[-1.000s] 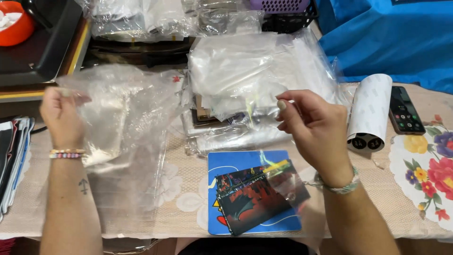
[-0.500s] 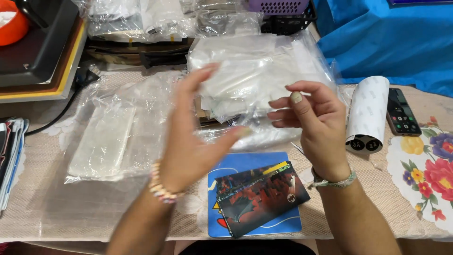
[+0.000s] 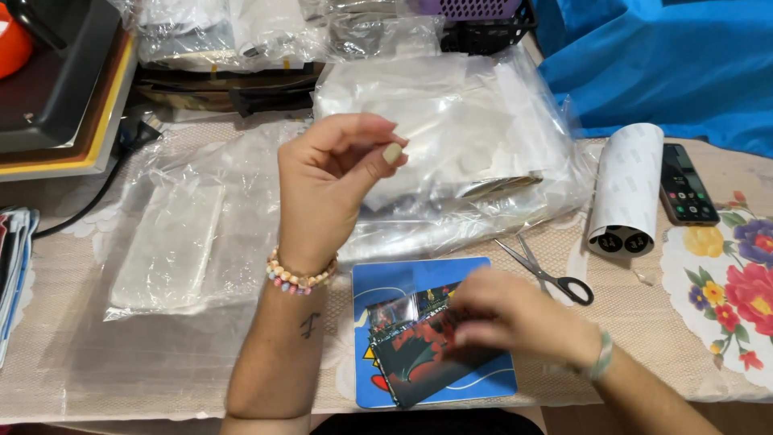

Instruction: The person packages several items by placing them into plastic sleeves, using scissors to trim excess plastic, and sealing them with tape.

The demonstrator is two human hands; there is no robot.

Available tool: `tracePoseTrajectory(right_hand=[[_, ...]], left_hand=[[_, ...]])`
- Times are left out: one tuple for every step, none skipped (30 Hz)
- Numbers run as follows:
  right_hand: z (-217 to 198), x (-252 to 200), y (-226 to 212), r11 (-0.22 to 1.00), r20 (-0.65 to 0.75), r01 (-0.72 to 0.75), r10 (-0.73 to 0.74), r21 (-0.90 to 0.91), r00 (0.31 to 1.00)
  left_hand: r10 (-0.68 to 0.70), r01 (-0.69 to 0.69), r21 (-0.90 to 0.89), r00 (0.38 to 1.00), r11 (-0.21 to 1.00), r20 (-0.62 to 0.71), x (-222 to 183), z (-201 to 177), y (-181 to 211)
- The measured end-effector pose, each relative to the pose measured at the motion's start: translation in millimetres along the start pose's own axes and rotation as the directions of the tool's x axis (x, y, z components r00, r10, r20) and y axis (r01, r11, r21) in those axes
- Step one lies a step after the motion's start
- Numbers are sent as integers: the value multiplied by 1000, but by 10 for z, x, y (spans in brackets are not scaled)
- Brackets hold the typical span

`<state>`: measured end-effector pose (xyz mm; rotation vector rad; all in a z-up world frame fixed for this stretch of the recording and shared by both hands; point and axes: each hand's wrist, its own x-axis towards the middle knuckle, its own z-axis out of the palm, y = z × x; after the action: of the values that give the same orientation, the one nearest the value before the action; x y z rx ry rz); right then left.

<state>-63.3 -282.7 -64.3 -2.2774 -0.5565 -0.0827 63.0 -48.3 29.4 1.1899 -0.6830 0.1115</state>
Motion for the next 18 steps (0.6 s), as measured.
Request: tracePoseTrajectory(right_hand=[[157,-92,55,980,154,151,-131,-129,979],[314,-181,108,921,316,313,-234,-230,920],[412,-239,140,922,316,314,-236,-226,919],[497,-298,174,889,373,329,-201,-319,906],[582,-358,204,845,425,346,-160,-407,891],[578,-355,200,843,429,351,-162,-407,888],[574,-351,192,828,418,348,-155,-439,895],[572,-334,185,811,406,349,-152,-470,901],[541,-278,133,808,411,356,-157,-469,898],[514,-232,78,832,385,323,-146,-450,911],[484,-188,25,855,359,290,-133,-430,924],[471,-189,29,854,358,291,-133,-432,924],[458,-191,33,911,319,206,-88,-357,944],[444,-188,41,954,285,120,-39,-274,958],[256,-127,-90,953,284,123,-41,-276,958],[73,-75,-225,984,261,97,-55,-152,964],[-111,-24,-358,997,237,73,-65,-26,969],[-314,5,-456,997,237,74,-66,-27,969]], left_hand=[[-17,17,17,1000,1000,-24,10,-26,-10],[-31,33,33,999,999,-45,27,-51,-17],[-33,35,36,998,999,-46,27,-60,-23],[-30,33,48,998,998,-47,31,-63,-32],[-27,30,60,998,998,-48,32,-67,-37],[-25,28,60,998,998,-53,37,-63,-56],[-39,41,45,999,998,-35,42,-60,-71],[-51,51,33,999,998,-19,50,-65,-77],[-46,47,36,999,998,-25,54,-75,-93],[-64,65,35,998,997,-13,59,-78,-112],[-82,82,34,997,996,0,65,-78,-132],[-80,80,34,997,996,0,67,-79,-129],[-89,89,46,996,995,-4,70,-78,-126],[-97,97,59,995,994,-9,75,-80,-122],[-93,93,59,996,994,-9,87,-71,-123],[-107,108,60,994,992,-20,87,-63,-124],[-121,122,60,992,991,-31,86,-54,-127],[-119,121,60,992,991,-31,86,-49,-125]])
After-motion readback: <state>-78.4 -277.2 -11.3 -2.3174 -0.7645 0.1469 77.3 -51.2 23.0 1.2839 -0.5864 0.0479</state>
